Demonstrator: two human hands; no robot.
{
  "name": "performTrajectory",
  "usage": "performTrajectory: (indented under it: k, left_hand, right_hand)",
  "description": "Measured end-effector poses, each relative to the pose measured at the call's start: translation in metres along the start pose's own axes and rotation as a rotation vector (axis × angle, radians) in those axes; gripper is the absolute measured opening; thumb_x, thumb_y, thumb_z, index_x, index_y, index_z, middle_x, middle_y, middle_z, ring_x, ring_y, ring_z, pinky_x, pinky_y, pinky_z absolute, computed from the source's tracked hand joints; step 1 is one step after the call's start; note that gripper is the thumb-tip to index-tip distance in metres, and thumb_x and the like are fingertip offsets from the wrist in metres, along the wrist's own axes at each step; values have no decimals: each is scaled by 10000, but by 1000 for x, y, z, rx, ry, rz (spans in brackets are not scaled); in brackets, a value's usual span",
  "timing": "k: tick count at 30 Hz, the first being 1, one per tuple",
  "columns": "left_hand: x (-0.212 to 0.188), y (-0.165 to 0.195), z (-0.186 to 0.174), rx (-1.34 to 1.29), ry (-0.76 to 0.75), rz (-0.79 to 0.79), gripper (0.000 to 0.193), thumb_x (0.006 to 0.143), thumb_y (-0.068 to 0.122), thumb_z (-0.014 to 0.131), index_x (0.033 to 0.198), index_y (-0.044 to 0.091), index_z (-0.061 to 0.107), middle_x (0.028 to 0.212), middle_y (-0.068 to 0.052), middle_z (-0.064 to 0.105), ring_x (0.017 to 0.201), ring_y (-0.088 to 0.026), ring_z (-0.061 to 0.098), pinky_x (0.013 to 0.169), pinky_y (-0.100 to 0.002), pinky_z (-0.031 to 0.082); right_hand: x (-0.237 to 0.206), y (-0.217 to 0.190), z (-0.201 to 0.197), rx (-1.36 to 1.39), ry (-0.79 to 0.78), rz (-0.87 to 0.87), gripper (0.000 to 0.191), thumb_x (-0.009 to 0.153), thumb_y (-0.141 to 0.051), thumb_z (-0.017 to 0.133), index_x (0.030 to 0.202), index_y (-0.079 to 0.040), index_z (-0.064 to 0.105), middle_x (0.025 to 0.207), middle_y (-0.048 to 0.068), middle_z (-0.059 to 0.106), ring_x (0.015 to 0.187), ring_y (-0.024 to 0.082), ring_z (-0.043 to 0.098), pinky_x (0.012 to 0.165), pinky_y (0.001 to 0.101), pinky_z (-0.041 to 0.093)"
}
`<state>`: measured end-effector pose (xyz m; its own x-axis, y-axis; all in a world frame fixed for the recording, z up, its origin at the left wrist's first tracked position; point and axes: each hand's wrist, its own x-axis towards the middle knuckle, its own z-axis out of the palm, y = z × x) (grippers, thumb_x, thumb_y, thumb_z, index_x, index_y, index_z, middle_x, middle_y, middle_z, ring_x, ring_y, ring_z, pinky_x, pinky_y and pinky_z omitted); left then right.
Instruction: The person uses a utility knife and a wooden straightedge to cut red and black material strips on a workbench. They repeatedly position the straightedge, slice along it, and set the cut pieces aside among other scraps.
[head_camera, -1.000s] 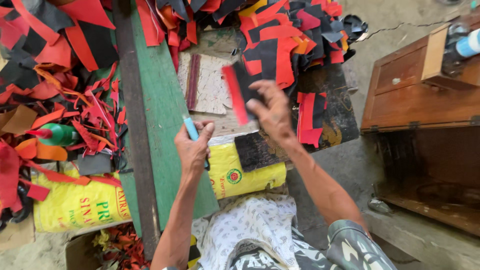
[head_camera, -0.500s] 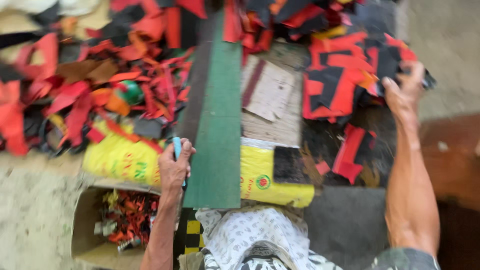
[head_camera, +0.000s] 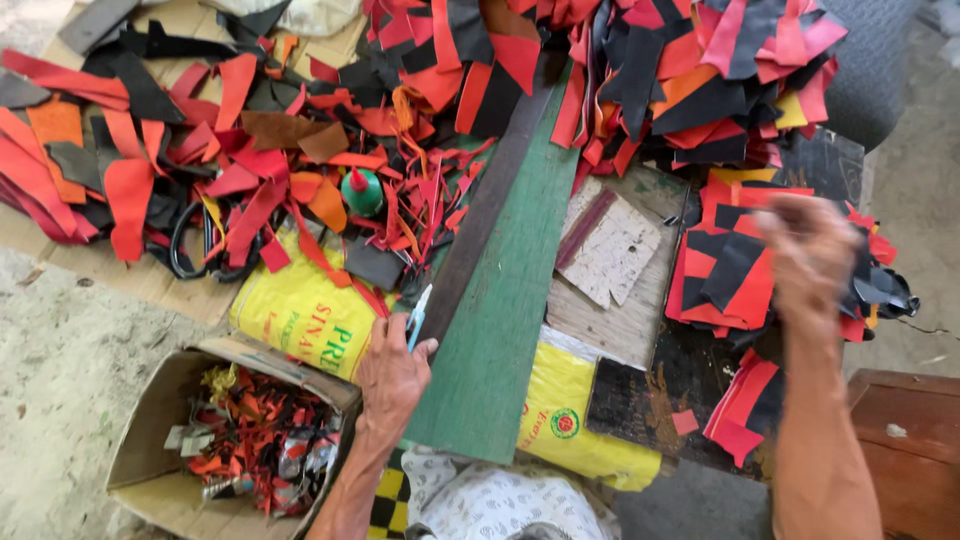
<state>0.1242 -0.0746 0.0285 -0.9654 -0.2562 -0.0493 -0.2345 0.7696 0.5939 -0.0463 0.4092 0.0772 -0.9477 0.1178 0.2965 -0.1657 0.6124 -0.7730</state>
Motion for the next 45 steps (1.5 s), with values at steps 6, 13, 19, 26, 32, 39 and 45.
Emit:
performTrajectory:
  k: [6,13,19,26,32,39,45]
  left_hand:
    - [8,-3,-2,11,-26,-37,430,805,234,801,1115,54,563,997,-166,577,849,-428,636,663,-537,481]
    - [13,-6,2,35,-31,-62,421,802,243,808,1065,41,549,978,-173,567,791,-441,642,622,-543,475]
    - [15,-8,0,10,-75,-105,416,820,246,802,1081,33,558,990,-171,572,793,-434,646,630,-531,488]
    - [9,0,-15,-65,-10,61,400,822,197,792,1126,16,608,977,-185,613,805,-408,641,664,-502,501]
    - [20,31,-18,-300,-105,16,331,904,188,778,1139,-25,684,907,-150,701,789,-277,669,736,-390,534]
    - [57,121,73,-602,-352,67,350,946,250,774,1174,-11,727,888,-65,737,788,-97,651,707,-273,538]
    - [81,154,148,-593,-493,153,191,856,148,785,961,-9,764,765,-48,741,692,-94,665,641,-292,556]
  right_hand:
    - [67,-78,193,411,-343,206,401,927,-125,741,1276,39,633,1089,135,710,899,153,689,765,282,597]
    - [140,-91,323,550,-179,416,623,857,-90,768,1379,-16,434,1177,125,670,929,147,694,690,296,610]
    - [146,-94,320,634,-167,333,210,940,-16,774,1125,40,692,932,67,712,749,132,671,636,303,574]
    - [87,-61,194,828,-106,332,152,961,7,691,1074,-55,610,946,30,720,774,128,706,599,310,593]
    - [-15,-16,110,994,-142,512,241,998,-26,699,1205,-55,580,1083,33,739,880,118,724,707,314,631]
    - [-99,0,101,940,-70,605,316,951,-44,732,1236,-52,596,1070,45,757,852,111,720,643,267,583]
    - [-134,4,96,854,6,579,337,992,-24,670,1311,0,564,1113,101,738,864,127,727,679,274,606]
